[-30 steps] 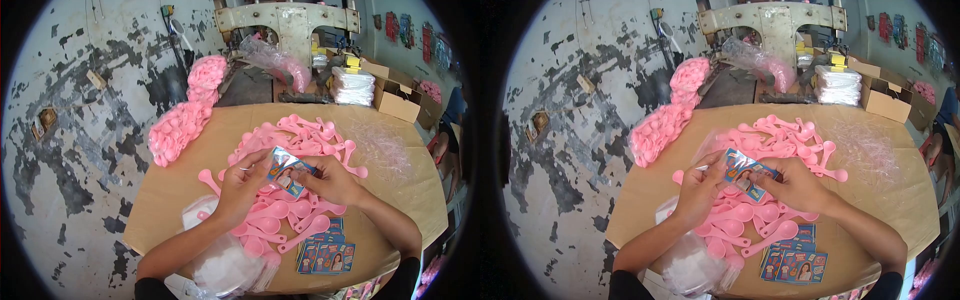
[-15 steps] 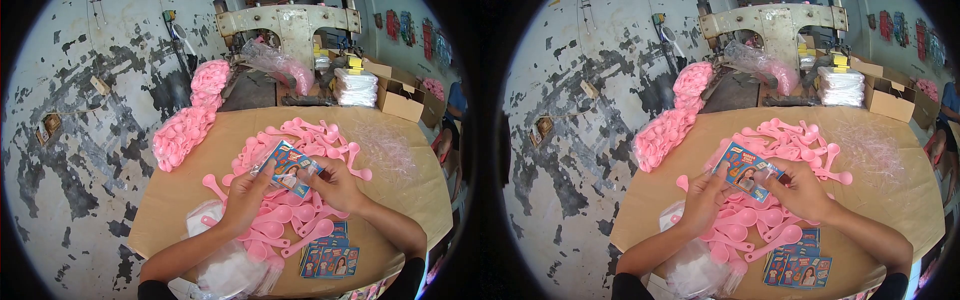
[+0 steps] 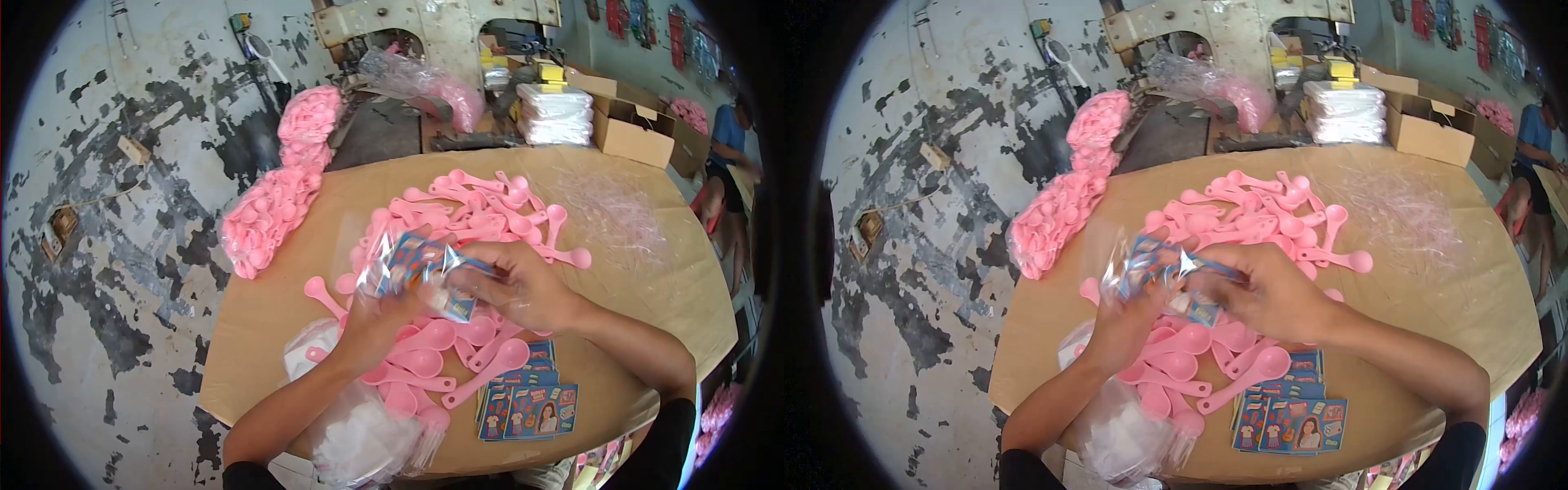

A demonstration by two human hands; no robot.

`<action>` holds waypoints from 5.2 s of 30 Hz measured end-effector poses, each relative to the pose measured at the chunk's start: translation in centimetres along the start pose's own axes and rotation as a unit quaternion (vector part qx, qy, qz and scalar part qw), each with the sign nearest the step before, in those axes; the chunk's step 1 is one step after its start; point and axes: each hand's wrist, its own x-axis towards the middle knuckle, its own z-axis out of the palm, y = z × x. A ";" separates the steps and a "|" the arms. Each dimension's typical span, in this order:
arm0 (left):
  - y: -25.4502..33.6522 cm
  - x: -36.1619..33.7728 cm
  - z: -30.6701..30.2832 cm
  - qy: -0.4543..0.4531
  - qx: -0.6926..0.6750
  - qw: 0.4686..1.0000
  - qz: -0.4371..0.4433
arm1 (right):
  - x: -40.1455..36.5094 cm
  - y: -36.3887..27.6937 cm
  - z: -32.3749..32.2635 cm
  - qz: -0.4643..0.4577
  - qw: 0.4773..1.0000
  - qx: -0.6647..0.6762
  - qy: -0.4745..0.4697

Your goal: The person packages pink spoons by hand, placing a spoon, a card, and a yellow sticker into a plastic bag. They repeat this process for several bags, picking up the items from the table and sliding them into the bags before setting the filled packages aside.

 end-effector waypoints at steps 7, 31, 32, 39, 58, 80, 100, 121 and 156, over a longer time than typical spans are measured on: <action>-0.1 -0.8 -0.6 -0.059 0.081 0.995 0.029 | -0.3 -1.0 -1.9 -0.008 0.981 -0.111 -0.160; 0.4 -0.1 -1.0 0.099 0.055 0.988 -0.107 | 0.6 0.7 -13.1 0.185 0.633 -0.732 -0.171; 0.4 -0.2 -1.0 0.098 0.050 0.989 -0.101 | 0.6 0.3 -13.1 0.153 0.659 -0.724 -0.132; -0.4 0.6 -2.3 0.111 -0.027 0.993 -0.036 | 1.1 -6.0 -10.3 0.009 0.899 -0.436 0.031; 0.0 -0.8 -0.6 0.061 -0.037 0.995 -0.064 | -1.1 -4.0 -2.0 -0.039 0.979 -0.190 -0.063; 4.6 -1.7 3.7 -0.167 0.373 0.906 -0.109 | -1.5 -10.1 -0.4 -0.129 0.956 -0.261 -0.014; 2.1 -1.9 3.2 0.008 0.207 0.973 -0.099 | 0.0 -5.7 -1.1 -0.282 0.791 -0.543 0.008; 1.9 -1.8 2.7 -0.084 0.300 0.949 -0.056 | 0.1 -5.0 -2.0 -0.205 0.896 -0.386 0.075; 0.8 -0.9 1.4 0.011 -0.008 0.983 -0.182 | -1.5 -2.3 -2.3 0.097 0.993 -0.045 -0.059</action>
